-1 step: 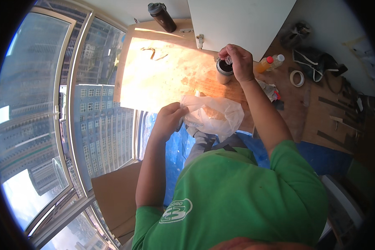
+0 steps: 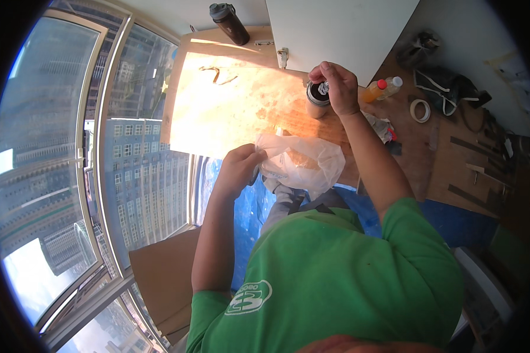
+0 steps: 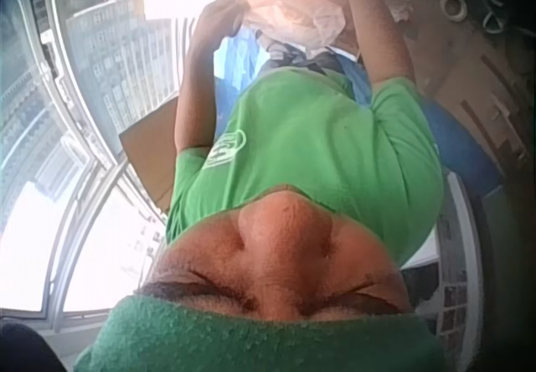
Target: The person repeatedly scoops ice cubes from a plastic bag and places them into a metal thermos. They walk to a bathroom sink to add water, then return to the table to continue adding ice until the thermos is full.
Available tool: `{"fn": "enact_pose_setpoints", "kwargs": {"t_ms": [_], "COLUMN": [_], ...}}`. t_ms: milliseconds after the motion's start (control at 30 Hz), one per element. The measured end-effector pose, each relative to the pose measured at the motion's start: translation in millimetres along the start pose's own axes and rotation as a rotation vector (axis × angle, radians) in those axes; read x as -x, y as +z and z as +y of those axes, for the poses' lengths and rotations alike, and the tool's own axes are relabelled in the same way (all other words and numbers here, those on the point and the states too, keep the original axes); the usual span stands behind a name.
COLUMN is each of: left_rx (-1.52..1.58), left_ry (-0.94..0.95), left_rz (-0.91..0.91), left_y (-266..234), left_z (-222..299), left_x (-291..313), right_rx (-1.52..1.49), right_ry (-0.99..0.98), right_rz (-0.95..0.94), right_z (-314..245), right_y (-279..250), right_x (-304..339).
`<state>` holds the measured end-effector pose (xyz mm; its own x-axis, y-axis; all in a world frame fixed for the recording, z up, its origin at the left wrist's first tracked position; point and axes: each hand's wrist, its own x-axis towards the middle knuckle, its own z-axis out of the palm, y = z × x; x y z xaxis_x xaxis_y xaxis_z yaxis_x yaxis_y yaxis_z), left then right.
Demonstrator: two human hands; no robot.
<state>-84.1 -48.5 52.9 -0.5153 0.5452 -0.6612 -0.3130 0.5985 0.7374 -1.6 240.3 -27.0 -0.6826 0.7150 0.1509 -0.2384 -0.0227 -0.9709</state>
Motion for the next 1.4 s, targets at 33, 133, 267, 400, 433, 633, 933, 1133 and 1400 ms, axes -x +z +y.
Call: {"fn": "enact_pose_setpoints", "kwargs": {"t_ms": [33, 133, 267, 400, 433, 633, 933, 1133, 1400], "left_rx": [0.005, 0.005, -0.045, -0.057, -0.045, 0.108, 0.18, 0.137, 0.101], "left_ry": [0.0, 0.01, 0.001, -0.011, -0.008, 0.022, 0.031, 0.056, 0.097], "left_rz": [0.005, 0.021, 0.035, 0.048, 0.051, -0.171, -0.301, -0.287, -0.31], "left_y": [0.3, 1.0, 0.8, 3.3, 3.7, 13.9, 9.5, 28.7, 59.7], "left_z": [0.0, -0.6, -3.0, 0.7, 1.3, 7.1, -6.7, -7.3, 19.0], "left_x": [0.1, -3.0, -4.1, 3.8, 4.2, 11.8, 24.4, 24.9, 4.7], "right_rx": [0.002, 0.035, 0.25, 0.207, 0.137, 0.707, 0.771, 0.903, 1.0], "right_ry": [-0.003, -0.033, -0.209, -0.054, 0.048, 0.412, 0.43, 0.501, 0.545], "right_rz": [0.003, 0.005, -0.083, -0.297, -0.378, -1.07, -0.755, -0.856, -0.975], "right_z": [1.0, 6.9, -1.2, -35.9, -42.5, 17.6, 98.8, 105.9, 108.4], "right_y": [0.5, 0.1, 1.8, 3.0, 3.4, 16.2, -1.0, 1.1, 9.3], "right_x": [-0.2, -4.5, 2.2, 24.2, 33.2, 121.6, 158.7, 154.6, 151.0]}}
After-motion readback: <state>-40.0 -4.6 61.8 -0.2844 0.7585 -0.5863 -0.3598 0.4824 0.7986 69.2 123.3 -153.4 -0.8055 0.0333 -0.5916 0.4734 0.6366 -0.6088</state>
